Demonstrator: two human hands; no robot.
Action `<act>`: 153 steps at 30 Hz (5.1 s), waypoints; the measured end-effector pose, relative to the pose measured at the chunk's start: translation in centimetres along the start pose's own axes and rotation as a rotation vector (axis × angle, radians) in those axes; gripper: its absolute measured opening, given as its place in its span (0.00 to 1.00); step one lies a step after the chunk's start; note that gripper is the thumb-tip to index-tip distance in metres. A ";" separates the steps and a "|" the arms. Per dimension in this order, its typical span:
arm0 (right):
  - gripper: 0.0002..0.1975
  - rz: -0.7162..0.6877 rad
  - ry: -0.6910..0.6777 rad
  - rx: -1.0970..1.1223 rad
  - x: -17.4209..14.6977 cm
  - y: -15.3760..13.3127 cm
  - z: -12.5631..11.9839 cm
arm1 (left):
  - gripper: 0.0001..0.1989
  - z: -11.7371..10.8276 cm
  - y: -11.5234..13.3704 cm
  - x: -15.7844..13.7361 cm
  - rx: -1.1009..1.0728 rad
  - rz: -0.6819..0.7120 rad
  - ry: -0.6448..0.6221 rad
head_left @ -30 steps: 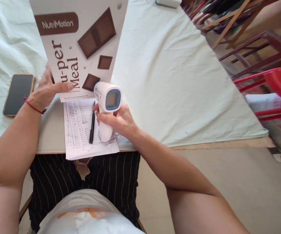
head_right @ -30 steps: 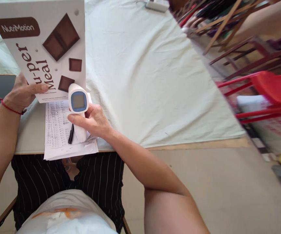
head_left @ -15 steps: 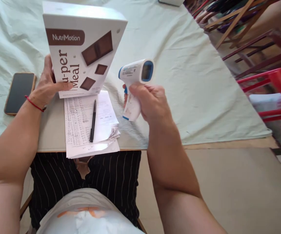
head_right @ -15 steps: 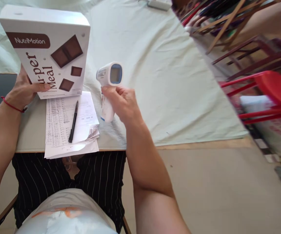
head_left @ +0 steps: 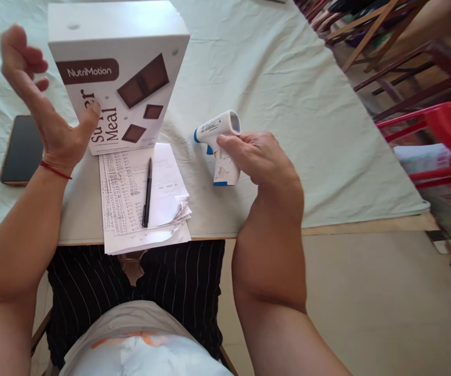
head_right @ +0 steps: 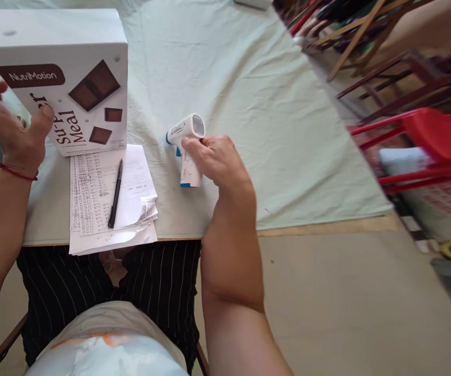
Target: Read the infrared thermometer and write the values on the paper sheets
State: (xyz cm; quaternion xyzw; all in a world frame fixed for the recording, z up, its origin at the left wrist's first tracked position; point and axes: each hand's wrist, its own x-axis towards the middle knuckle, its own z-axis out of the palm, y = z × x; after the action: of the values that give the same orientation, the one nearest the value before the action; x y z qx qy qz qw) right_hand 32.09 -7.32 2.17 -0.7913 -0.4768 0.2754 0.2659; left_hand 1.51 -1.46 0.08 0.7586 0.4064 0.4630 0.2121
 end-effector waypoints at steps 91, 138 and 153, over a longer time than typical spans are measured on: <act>0.02 -0.711 -0.303 0.268 -7.1 0.6 10.3 | 0.18 1.1 1.4 1.0 0.341 -0.154 -0.954; 0.01 -0.706 -0.273 0.307 -7.0 0.6 10.2 | 0.17 1.3 2.0 1.3 0.376 -0.215 -0.968; 0.02 -0.696 -0.277 0.331 -7.1 0.5 10.2 | 0.18 1.2 1.6 1.1 0.362 -0.209 -0.973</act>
State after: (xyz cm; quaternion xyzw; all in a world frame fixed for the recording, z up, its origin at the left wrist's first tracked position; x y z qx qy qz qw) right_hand 22.56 -12.31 -4.09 -0.4846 -0.6966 0.3459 0.4004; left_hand 3.54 -1.40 1.19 0.8658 0.4078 -0.0440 0.2867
